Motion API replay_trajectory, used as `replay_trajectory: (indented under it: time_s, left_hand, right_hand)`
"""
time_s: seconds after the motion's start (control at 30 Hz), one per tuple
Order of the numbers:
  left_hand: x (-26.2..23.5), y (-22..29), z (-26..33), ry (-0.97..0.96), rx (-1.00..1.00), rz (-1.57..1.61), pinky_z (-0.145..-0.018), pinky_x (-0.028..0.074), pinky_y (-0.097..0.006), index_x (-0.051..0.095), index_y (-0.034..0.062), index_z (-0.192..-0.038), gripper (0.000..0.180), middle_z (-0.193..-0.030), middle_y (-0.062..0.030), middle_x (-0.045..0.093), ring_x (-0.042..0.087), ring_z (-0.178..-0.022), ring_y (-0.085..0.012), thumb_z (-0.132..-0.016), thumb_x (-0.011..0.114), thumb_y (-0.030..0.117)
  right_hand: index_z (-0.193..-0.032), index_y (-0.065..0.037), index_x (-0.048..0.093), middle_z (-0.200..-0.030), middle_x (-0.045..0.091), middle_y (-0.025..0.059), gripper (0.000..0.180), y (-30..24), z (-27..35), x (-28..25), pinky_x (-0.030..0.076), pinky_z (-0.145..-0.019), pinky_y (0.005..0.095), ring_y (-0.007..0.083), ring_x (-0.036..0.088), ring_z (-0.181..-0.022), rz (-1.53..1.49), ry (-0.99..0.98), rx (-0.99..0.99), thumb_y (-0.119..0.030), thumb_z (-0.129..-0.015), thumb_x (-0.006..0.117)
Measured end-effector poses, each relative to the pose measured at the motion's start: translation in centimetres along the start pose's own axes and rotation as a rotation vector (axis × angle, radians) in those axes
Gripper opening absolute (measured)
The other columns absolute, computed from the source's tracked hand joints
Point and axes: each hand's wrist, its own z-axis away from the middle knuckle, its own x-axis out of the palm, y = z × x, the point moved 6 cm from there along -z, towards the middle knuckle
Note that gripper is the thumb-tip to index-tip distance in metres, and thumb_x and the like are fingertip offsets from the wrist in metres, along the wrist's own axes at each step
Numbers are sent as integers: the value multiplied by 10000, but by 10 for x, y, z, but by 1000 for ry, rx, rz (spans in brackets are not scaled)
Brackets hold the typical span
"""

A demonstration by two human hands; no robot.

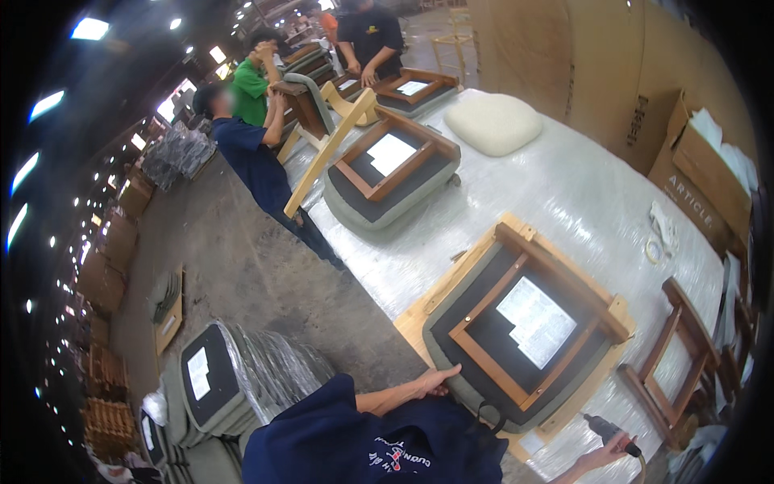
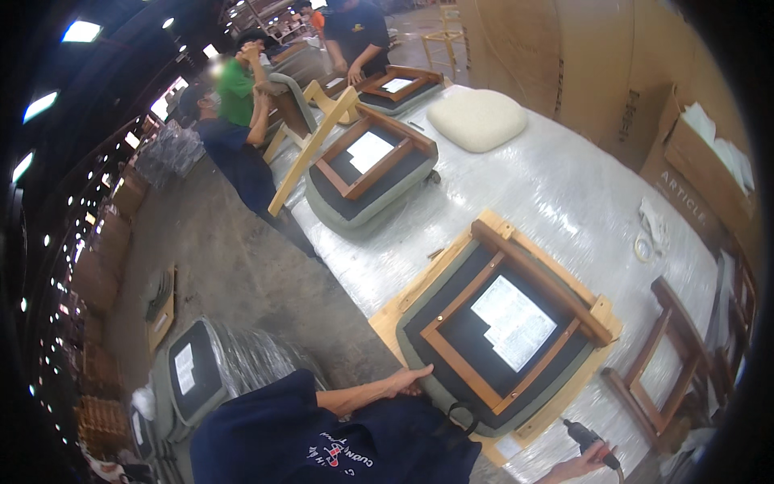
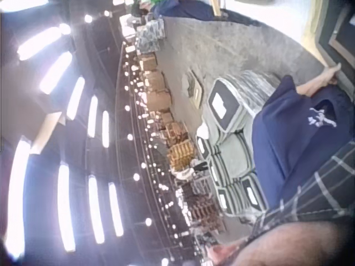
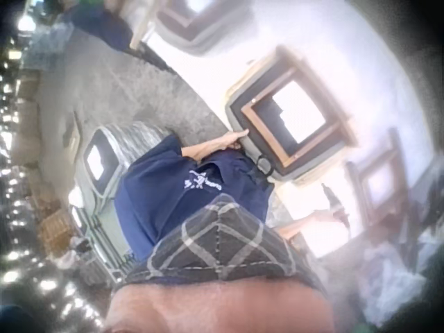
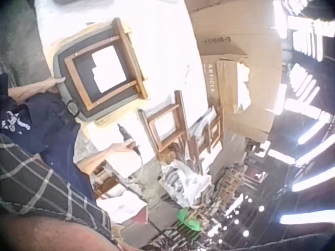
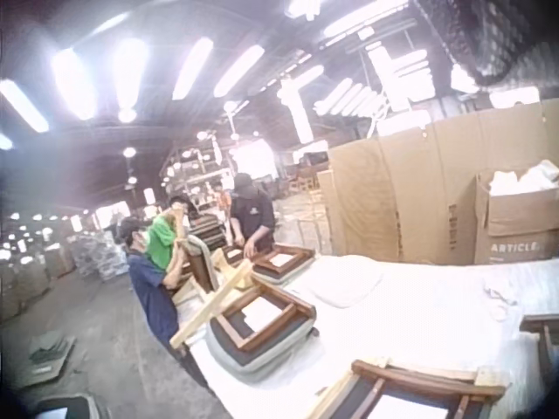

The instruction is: The person repeatedly picks up chair seats and wooden frames, aligns them on a workbench, and uses a pneumatic drill to fasten the frames to the seats. Completed units are stacked nearby. The person handles multiple chair seats and frames throughout the clip.

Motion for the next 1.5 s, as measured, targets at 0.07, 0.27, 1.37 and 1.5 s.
replay_trajectory:
  time_s: [0.07,0.27,1.37,1.5]
  left_hand:
    - [12,0,7,40,55,24,-600,437,-266,717,64,-1042,681,-839,-31,668,550,-655,-117,-838,666,712]
    - [-5,-1,1,230,101,-191,-531,395,-249,747,51,-917,598,-792,-3,675,508,-586,-88,-834,717,642]
    - [43,148,-10,-40,1513,-1255,-851,499,-375,619,113,-950,420,-983,-52,579,569,-1008,-256,-668,837,335]
    - [42,149,-10,-59,1503,-1225,-841,495,-377,619,113,-953,390,-987,-57,582,570,-1008,-261,-659,828,260]
  right_hand:
    - [-1524,-21,333,-1393,537,159,666,0,0,29,481,-1022,364,256,558,-1233,32,-112,-40,-157,-974,683]
    - [-1471,-23,441,-1287,609,119,632,27,1,78,473,-993,341,205,585,-1154,-110,-328,162,-41,-911,732]
    - [-1089,33,609,-930,708,123,313,-197,184,448,540,-788,274,144,682,-823,-283,-693,-213,-104,-864,780]
    - [-1087,31,609,-904,703,104,302,-187,187,464,538,-766,276,132,670,-802,-127,-718,-246,-101,-868,771]
